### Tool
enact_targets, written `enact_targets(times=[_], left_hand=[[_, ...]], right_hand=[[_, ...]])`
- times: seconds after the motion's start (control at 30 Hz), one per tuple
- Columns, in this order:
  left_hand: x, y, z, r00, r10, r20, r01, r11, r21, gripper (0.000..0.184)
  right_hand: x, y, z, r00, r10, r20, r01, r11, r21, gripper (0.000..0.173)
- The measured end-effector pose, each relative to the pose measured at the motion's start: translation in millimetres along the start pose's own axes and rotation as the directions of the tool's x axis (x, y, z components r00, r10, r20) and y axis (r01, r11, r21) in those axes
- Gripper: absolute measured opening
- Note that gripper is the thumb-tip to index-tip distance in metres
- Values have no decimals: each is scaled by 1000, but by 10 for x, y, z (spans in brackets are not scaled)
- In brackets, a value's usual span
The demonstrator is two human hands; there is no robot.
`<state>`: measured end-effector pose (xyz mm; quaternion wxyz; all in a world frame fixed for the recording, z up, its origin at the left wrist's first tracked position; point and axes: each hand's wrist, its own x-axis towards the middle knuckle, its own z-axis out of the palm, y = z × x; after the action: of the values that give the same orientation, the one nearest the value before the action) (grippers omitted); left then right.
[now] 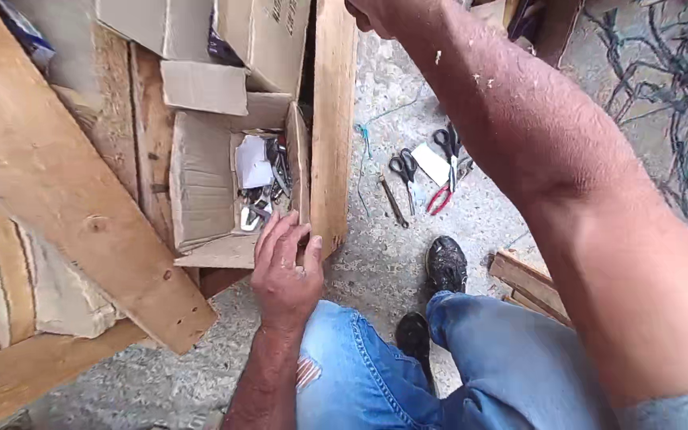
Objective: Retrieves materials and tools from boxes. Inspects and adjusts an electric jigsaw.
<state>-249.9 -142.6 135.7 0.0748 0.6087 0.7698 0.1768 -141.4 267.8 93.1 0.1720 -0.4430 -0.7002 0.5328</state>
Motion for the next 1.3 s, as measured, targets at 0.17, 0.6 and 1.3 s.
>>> enact_targets(times=[0.17, 0.6, 1.3], left_hand=[[146, 446, 357, 975, 212, 72, -190, 954, -230, 23], [673, 526, 2616, 558, -565, 608, 506, 812, 290, 62], [917, 730, 2662, 595, -530, 604, 354, 847, 396, 44]], right_hand=[[-1406, 959, -214, 971, 238, -18, -225, 885, -407, 46], [-2383, 2239, 341, 610, 778, -148, -684, 424, -594, 82], [-2354, 2324, 349, 647, 747, -154, -629, 409, -662, 49]])
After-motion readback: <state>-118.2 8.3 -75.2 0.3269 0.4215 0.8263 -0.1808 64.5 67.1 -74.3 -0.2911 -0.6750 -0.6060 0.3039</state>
